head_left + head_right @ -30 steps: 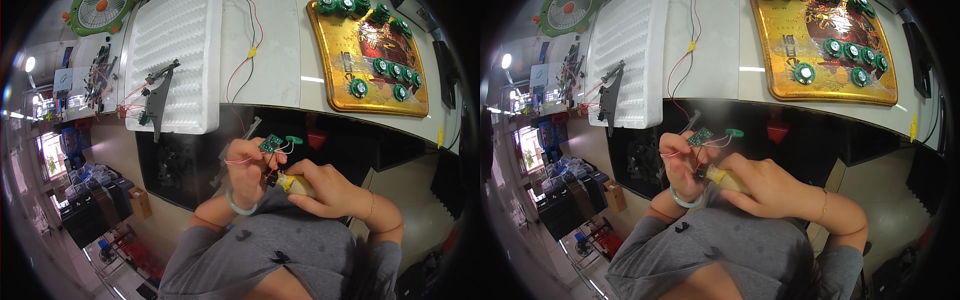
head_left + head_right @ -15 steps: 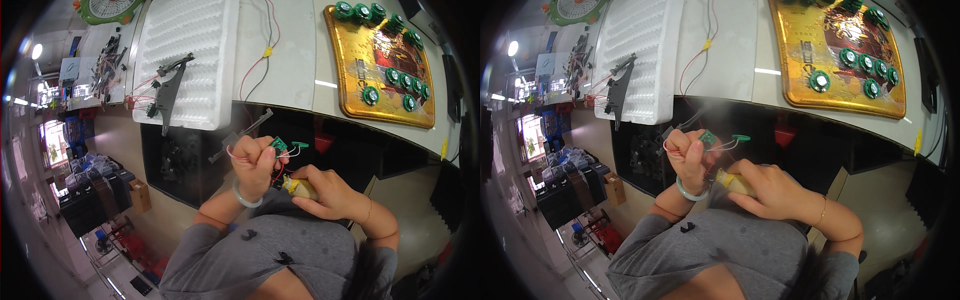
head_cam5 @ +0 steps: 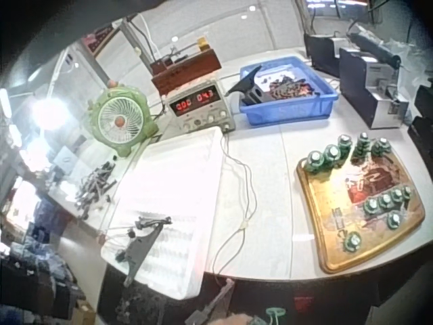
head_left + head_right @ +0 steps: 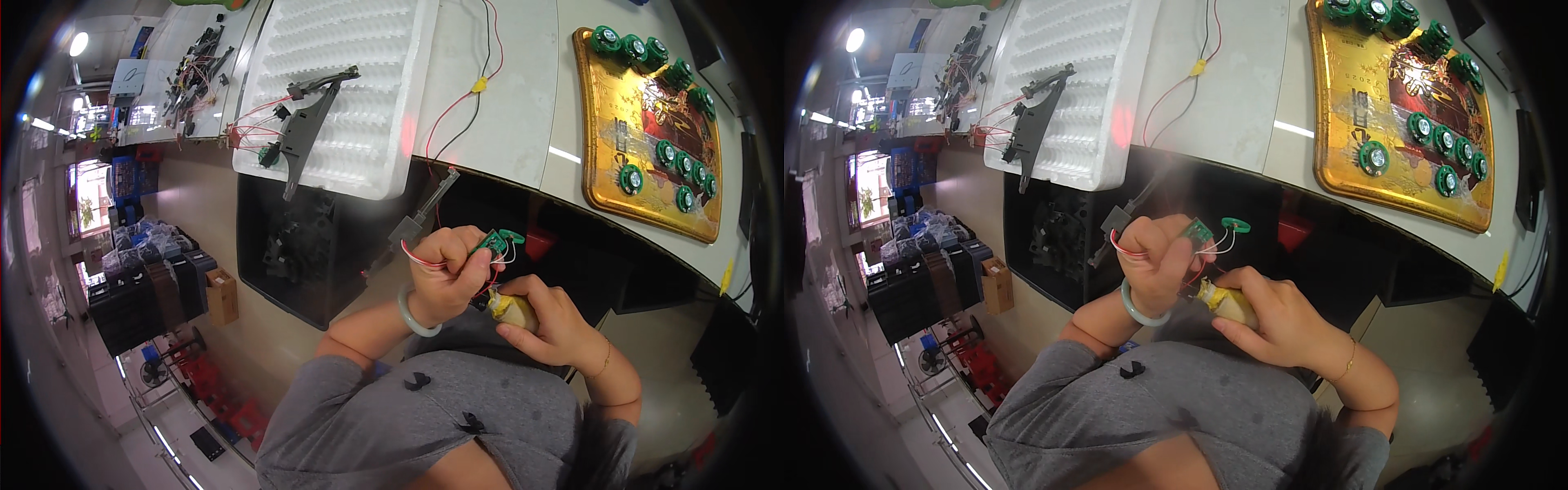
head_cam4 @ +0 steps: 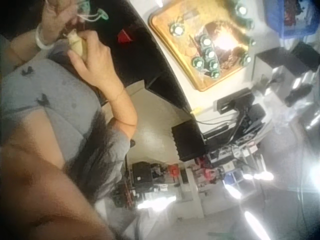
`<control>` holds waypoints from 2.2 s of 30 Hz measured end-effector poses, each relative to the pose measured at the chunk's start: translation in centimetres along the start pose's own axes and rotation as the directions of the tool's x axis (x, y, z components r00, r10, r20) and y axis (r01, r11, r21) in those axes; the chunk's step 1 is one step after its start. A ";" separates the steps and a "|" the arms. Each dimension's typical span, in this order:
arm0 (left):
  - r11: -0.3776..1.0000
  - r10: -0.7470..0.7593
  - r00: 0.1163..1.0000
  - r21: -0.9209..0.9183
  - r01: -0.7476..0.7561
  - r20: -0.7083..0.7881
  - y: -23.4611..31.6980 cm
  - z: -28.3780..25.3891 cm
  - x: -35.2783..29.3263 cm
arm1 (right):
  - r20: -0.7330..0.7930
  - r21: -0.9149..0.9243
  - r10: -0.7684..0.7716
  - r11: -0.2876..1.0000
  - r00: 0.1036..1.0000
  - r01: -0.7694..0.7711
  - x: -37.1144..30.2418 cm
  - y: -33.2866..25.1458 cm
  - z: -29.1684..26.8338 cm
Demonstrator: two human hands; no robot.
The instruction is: Soldering wires onto small electronic speakers and applying adhesive at a workbench.
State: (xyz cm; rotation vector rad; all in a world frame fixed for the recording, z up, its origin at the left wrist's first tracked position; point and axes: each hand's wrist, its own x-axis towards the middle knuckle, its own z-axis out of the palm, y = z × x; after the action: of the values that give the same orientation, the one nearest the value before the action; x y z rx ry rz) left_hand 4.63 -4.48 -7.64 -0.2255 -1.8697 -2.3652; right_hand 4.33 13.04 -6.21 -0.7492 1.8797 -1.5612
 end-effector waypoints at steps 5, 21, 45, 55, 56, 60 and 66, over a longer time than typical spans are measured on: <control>0.999 0.015 0.999 -0.049 -0.013 0.043 -0.5 -0.5 -0.3 | 0.001 0.012 -0.007 1.000 1.000 0.007 0.0 0.1 0.0; 0.858 -0.513 0.792 0.170 0.485 0.330 2.0 -3.4 0.0 | 0.519 0.547 0.302 0.602 0.800 -0.582 1.1 0.4 -3.6; 0.958 0.154 0.755 0.092 -0.273 0.638 7.8 -4.8 0.7 | -0.024 -0.142 -0.134 0.981 0.991 0.130 7.4 -4.5 -5.5; 0.964 0.152 0.698 0.051 -0.261 0.699 2.8 3.4 1.8 | -0.295 0.365 0.092 0.931 0.951 0.023 -3.7 0.8 -4.3; 0.941 0.124 0.634 0.113 -0.320 0.763 2.6 4.2 2.0 | -0.358 0.238 0.053 0.971 0.932 0.036 -4.1 1.3 -4.2; 0.823 0.383 0.553 -0.002 -0.568 0.740 0.4 5.8 2.0 | -0.174 0.549 -0.034 0.827 0.984 0.125 -6.0 4.2 -5.5; 0.772 0.521 0.515 -0.118 -0.625 0.681 -1.4 7.3 1.7 | -0.113 0.721 0.089 0.693 0.990 0.020 -5.8 3.6 -6.0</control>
State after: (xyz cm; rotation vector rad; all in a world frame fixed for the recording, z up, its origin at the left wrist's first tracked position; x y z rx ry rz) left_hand 3.03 2.95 -7.00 -1.6354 -1.7492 -1.7463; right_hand 3.59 21.84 -8.44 -0.2363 1.1535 -2.1536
